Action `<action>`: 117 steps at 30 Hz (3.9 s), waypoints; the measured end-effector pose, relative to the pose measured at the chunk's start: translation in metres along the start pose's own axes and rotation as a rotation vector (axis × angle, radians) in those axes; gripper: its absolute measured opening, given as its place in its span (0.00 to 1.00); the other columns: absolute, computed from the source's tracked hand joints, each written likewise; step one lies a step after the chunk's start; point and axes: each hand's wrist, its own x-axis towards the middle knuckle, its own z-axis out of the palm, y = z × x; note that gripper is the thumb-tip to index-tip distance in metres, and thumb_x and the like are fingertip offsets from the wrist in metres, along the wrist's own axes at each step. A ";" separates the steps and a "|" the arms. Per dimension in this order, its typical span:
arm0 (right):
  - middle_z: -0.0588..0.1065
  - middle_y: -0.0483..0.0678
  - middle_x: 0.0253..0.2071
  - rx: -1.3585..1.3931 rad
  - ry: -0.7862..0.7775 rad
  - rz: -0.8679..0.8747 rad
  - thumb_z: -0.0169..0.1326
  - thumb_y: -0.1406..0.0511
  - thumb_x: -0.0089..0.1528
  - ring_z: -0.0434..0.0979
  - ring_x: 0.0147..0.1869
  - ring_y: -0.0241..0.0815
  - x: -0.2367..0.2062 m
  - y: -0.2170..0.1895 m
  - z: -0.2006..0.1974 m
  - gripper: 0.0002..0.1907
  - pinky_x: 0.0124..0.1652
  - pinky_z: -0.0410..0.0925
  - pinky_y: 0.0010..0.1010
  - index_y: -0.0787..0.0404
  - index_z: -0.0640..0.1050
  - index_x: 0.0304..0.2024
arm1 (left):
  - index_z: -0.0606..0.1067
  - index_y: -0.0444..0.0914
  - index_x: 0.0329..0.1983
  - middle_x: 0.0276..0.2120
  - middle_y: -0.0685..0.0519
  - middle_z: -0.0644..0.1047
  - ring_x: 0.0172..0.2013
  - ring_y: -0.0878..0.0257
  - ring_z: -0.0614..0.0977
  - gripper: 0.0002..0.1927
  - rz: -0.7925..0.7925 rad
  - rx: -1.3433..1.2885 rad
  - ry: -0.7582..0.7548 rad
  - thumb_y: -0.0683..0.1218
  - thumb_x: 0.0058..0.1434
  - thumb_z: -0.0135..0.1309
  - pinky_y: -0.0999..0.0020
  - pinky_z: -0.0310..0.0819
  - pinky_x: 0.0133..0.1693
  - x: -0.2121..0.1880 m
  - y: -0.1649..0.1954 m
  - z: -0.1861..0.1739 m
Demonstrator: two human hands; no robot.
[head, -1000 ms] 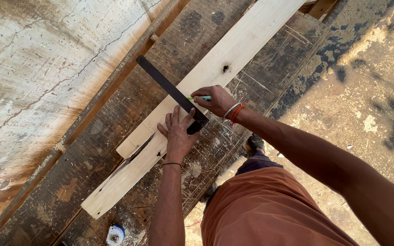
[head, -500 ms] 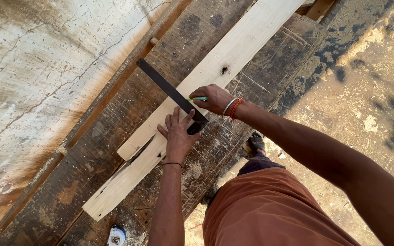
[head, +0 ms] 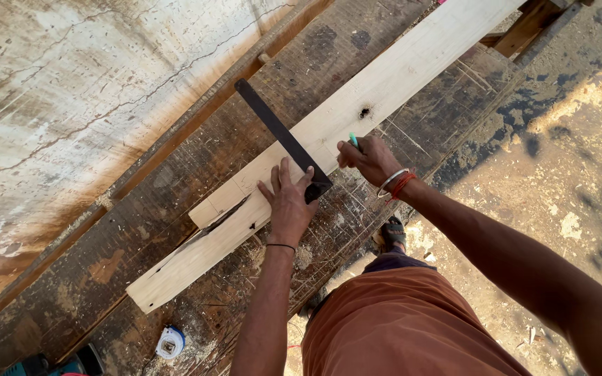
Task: The person stands at a workbench and marks wooden planks with a green pencil. They position an L-shaped square against each plank, align and reposition the planks, and draw straight guide lines across them, working through several planks one at a time.
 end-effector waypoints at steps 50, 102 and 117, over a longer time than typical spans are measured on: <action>0.57 0.46 0.72 -0.911 -0.600 -0.707 0.64 0.47 0.51 0.70 0.67 0.50 0.038 -0.057 0.101 0.39 0.56 0.75 0.35 0.29 0.69 0.65 | 0.72 0.27 0.51 0.49 0.38 0.78 0.50 0.47 0.83 0.17 -0.433 -2.356 0.620 0.43 0.66 0.58 0.49 0.82 0.57 -0.048 -0.030 0.107; 0.57 0.49 0.72 -0.841 -0.633 -0.673 0.64 0.52 0.57 0.75 0.62 0.49 0.039 -0.059 0.102 0.33 0.50 0.78 0.35 0.33 0.71 0.65 | 0.74 0.33 0.46 0.34 0.43 0.83 0.28 0.61 0.86 0.17 -0.526 -1.390 0.962 0.53 0.71 0.49 0.71 0.84 0.26 -0.088 -0.018 0.013; 0.58 0.48 0.70 -0.833 -0.625 -0.693 0.63 0.50 0.56 0.72 0.65 0.49 0.034 -0.068 0.098 0.33 0.54 0.76 0.36 0.34 0.71 0.65 | 0.68 0.31 0.49 0.52 0.42 0.80 0.51 0.54 0.85 0.09 -0.111 -0.673 0.889 0.44 0.76 0.45 0.65 0.87 0.48 -0.096 -0.046 -0.023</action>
